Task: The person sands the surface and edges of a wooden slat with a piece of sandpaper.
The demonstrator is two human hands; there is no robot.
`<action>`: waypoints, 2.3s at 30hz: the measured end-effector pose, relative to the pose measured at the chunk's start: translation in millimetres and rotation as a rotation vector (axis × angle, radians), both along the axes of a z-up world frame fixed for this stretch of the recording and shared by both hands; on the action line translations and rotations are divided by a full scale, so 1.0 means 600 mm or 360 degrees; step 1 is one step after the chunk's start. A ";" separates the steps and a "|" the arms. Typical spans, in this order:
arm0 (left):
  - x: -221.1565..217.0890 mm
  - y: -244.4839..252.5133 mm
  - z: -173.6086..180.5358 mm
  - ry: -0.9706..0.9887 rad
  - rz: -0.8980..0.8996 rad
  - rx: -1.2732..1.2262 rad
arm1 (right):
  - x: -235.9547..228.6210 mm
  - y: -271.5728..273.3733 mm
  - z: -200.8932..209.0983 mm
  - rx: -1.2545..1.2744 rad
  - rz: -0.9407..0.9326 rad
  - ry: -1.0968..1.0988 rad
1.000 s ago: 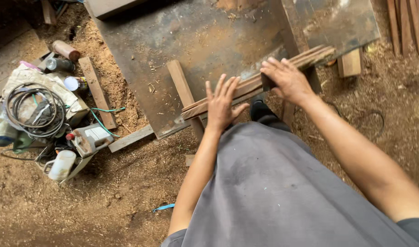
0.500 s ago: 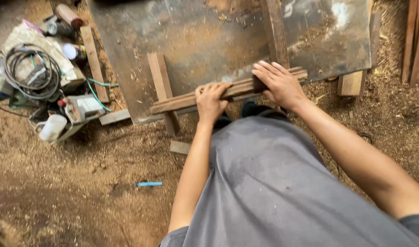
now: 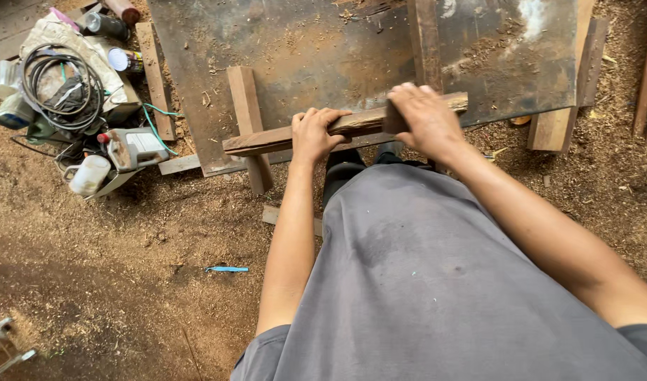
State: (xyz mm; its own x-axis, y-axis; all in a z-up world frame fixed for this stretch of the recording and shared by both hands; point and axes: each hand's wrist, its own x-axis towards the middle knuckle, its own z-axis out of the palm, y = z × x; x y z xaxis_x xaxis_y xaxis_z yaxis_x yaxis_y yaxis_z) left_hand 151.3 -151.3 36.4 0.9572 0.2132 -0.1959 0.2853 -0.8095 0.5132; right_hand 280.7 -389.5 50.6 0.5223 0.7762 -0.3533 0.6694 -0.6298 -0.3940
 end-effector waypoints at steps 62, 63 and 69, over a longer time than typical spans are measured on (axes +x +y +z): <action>-0.026 -0.087 -0.092 -0.0212 -0.0059 0.0434 | 0.051 -0.028 -0.076 0.0250 0.0230 0.0292; -0.027 -0.089 -0.091 -0.0233 -0.0071 0.0458 | 0.048 -0.008 -0.081 0.0307 0.0291 0.0334; -0.032 -0.092 -0.087 -0.0318 -0.0024 0.0358 | 0.065 0.074 -0.069 -0.0023 0.0070 0.1172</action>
State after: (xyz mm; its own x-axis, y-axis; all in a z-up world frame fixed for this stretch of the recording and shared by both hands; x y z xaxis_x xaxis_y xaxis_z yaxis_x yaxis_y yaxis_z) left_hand 132.0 -206.4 -15.6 0.9754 0.2153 0.0472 0.1837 -0.9126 0.3652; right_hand 319.6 -344.8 9.2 0.1146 0.7836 -0.6106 0.2593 -0.6170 -0.7430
